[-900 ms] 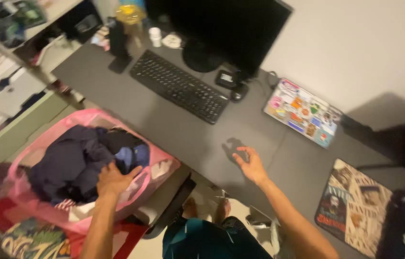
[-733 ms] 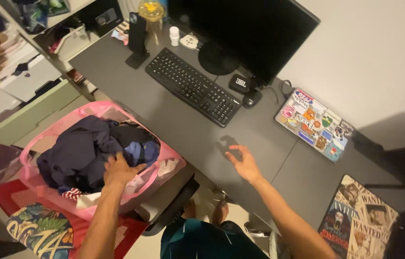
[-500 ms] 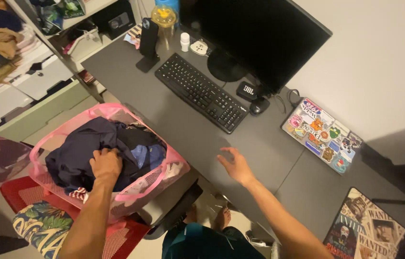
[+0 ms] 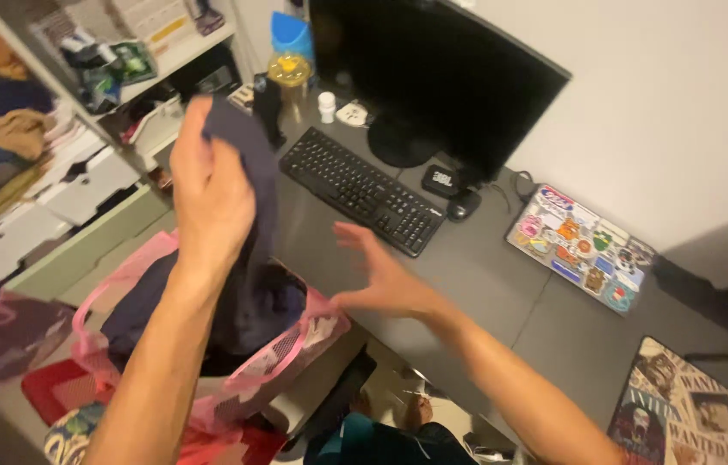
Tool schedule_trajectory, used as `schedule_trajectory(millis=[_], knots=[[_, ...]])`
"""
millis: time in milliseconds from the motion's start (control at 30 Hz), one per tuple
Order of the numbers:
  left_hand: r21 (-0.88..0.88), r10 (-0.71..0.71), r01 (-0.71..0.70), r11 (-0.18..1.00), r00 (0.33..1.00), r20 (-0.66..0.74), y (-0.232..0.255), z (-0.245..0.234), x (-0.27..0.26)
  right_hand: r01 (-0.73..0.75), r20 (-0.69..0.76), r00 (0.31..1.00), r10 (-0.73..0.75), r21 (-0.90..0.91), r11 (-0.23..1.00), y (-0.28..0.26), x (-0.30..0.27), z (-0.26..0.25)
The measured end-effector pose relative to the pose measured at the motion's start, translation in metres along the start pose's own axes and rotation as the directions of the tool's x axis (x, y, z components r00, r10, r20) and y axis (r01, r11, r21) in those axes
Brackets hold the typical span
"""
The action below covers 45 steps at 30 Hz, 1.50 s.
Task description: The person takes a series of shirts from a basket and folds them one by one on a desk. They handle a gray shirt, a black shirt, and a blue shirt, laying each flat and folding them into a stack.
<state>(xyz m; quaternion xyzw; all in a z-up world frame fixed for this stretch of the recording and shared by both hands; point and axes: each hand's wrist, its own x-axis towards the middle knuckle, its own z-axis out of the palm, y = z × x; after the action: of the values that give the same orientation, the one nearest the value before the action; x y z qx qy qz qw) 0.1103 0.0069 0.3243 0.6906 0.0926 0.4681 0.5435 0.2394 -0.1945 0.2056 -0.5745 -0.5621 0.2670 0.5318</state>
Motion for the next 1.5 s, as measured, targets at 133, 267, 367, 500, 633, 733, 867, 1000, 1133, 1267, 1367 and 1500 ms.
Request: schedule_trajectory(millis=[133,267,367,500,633,733,867,1000,1133,1267,1367,1500], knots=[[-0.106,0.096,-0.085,0.991,0.989,0.109,0.042,0.072,0.016,-0.067,-0.124,0.988,0.087,0.155,0.986,-0.014,0.001,0.021],[0.311,0.237,-0.342,0.887,0.914,0.329,0.089,0.129,0.011,-0.049,-0.507,0.855,0.111,0.133,0.990,0.005,-0.013,-0.018],[-0.023,0.010,0.003,1.000,0.831,0.556,0.067,0.145,-0.013,0.117,-0.651,0.735,0.187,0.394,0.911,-0.016,-0.046,-0.088],[0.142,-0.069,-0.059,0.988,0.656,0.752,-0.044,0.176,-0.081,0.272,-0.715,0.557,0.423,0.638,0.720,-0.073,-0.099,-0.163],[0.362,-0.345,0.062,0.930,0.487,0.803,-0.137,0.219,-0.142,0.324,-0.755,0.523,0.395,0.605,0.728,-0.081,-0.167,-0.227],[0.340,-0.350,0.113,0.934,0.489,0.799,-0.186,0.241,-0.157,0.257,-0.808,0.394,0.438,0.555,0.792,-0.081,-0.223,-0.272],[0.521,-0.467,0.023,0.853,0.480,0.743,-0.204,0.273,-0.159,0.232,-0.840,0.255,0.479,0.534,0.813,-0.047,-0.315,-0.319],[0.428,-0.355,0.006,0.904,0.568,0.742,-0.227,0.313,-0.175,0.166,-0.785,0.027,0.620,0.615,0.771,0.037,-0.406,-0.353],[0.513,-0.429,-0.033,0.858,0.504,0.750,-0.259,0.345,-0.195,0.158,-0.655,-0.017,0.755,0.744,0.649,0.164,-0.508,-0.350],[0.648,-0.527,-0.085,0.757,0.508,0.682,-0.302,0.344,-0.231,-0.243,-0.720,-0.295,0.629,0.693,0.679,0.225,-0.549,-0.286],[0.655,-0.450,-0.180,0.734,0.593,0.667,-0.273,0.325,-0.249,-0.383,-0.704,-0.278,0.654,0.705,0.596,0.234,-0.538,-0.234],[0.679,-0.373,-0.283,0.678,0.664,0.648,-0.221,0.300,-0.266,-0.956,-0.944,-0.164,0.285,0.223,0.190,0.228,-0.532,-0.169]])
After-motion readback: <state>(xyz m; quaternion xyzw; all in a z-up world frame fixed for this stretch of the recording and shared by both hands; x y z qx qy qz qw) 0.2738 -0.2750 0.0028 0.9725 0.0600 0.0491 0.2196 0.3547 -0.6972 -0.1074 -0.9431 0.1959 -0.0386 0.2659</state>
